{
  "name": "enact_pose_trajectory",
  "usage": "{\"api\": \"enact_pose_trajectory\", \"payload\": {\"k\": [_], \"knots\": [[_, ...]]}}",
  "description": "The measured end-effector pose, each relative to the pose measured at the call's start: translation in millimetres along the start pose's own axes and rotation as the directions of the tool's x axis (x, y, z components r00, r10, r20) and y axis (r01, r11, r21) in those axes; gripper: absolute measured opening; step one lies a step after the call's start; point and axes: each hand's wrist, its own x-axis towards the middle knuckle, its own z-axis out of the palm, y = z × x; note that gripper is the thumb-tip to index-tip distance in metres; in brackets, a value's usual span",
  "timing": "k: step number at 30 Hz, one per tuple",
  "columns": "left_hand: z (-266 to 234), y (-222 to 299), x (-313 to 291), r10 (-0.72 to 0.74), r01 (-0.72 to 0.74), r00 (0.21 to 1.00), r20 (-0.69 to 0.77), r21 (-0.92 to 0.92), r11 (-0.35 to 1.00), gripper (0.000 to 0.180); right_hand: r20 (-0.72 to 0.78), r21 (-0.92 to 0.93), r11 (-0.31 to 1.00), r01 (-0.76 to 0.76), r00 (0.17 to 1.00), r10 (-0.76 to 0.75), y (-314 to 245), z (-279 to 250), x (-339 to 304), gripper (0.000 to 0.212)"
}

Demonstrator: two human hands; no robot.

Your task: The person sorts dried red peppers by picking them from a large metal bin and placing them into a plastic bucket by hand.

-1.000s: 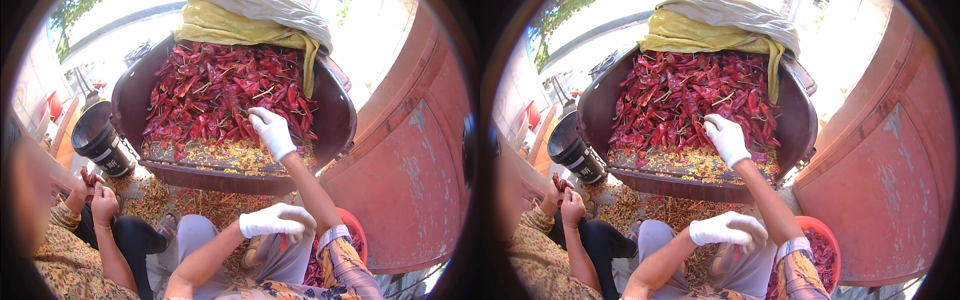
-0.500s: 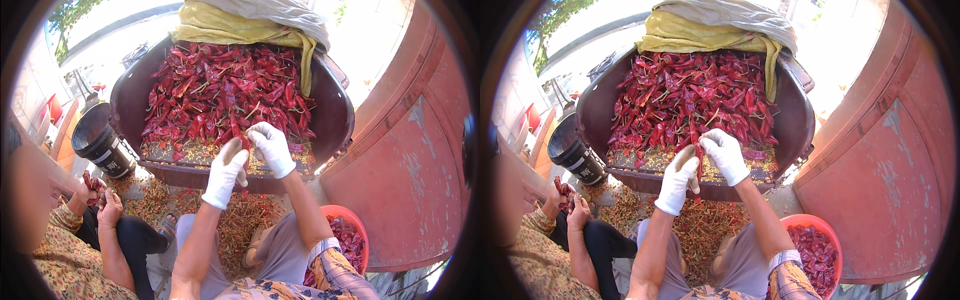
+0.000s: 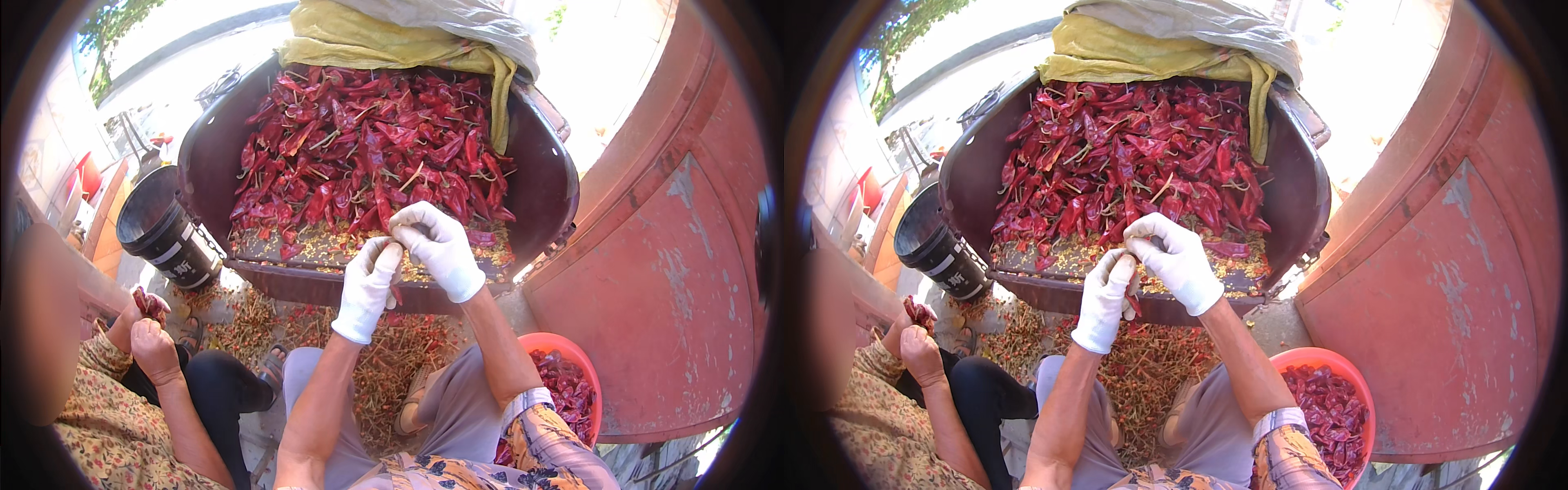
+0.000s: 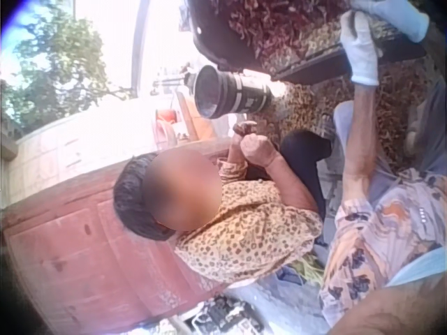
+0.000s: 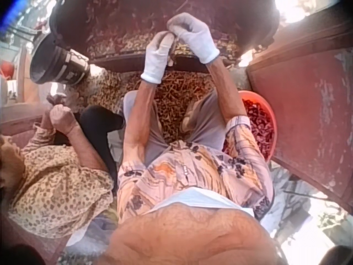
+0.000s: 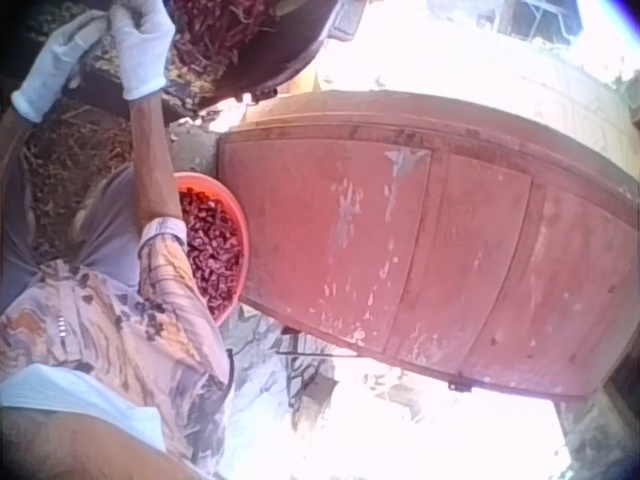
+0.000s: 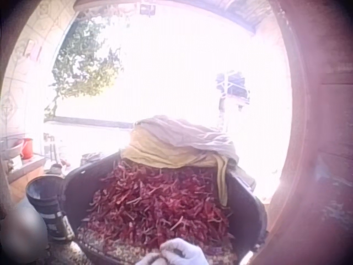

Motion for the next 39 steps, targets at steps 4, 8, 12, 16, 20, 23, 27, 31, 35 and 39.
{"api": "enact_pose_trajectory", "payload": {"k": [4, 8, 12, 16, 20, 23, 27, 31, 35, 39], "knots": [[-2.6, 4.9, -2.0, -0.011, 0.009, 1.000, 0.018, 0.077, 0.997, 0.025, -0.020, -0.005, 1.000, -0.020, 1.000, 0.020, -8.1, 6.9, -3.2, 0.011], [-5.3, 0.5, -3.8, 0.056, -0.054, 0.996, 0.069, -0.026, 0.998, 0.016, 0.041, 0.415, 0.885, -0.213, 0.976, 0.215, -5.2, 10.4, -0.7, 0.011], [-9.1, -4.1, -1.2, 0.051, -0.040, 0.997, 0.066, -0.158, 0.987, 0.013, 0.325, 0.719, 0.574, -0.392, 0.920, 0.221, 10.9, 0.5, 2.0, 0.012], [-10.0, -3.9, 0.5, 0.031, -0.001, 0.995, 0.096, -0.297, 0.955, 0.012, 0.364, 0.835, 0.347, -0.428, 0.901, 0.236, 18.0, 9.0, 2.9, 0.011], [-6.5, -6.9, 0.1, -0.014, 0.019, 1.000, 0.017, -0.308, 0.951, 0.015, 0.021, 0.528, 0.824, -0.203, 0.974, 0.227, 8.3, 16.4, -0.9, 0.010], [-2.2, -0.9, -4.8, 0.006, -0.011, 0.999, -0.041, -0.109, 0.994, 0.018, -0.131, 0.262, 0.952, -0.156, 0.972, 0.195, 5.3, 18.5, -0.2, 0.010], [-2.2, -13.4, 2.1, 0.120, -0.113, 0.988, -0.098, 0.075, 0.991, 0.019, -0.191, -0.057, 0.998, 0.033, 0.981, -0.043, 15.4, 19.9, -0.2, 0.010], [-6.3, 1.4, -4.5, 0.002, -0.004, 1.000, -0.020, -0.075, 0.997, 0.013, -0.032, 0.296, 0.934, -0.200, 0.975, 0.219, 12.4, 8.9, 0.2, 0.011], [-8.4, 3.4, -7.3, 0.137, -0.054, 0.978, 0.157, -0.441, 0.896, 0.018, 0.291, 0.689, 0.594, -0.415, 0.909, 0.298, 33.0, -15.2, 14.3, 0.013], [-29.9, 2.7, 11.3, 0.080, -0.083, 0.996, -0.035, -0.649, 0.756, 0.032, 0.480, -0.039, 0.916, -0.398, 0.797, 0.367, -15.9, -21.4, 0.9, 0.025]]}}
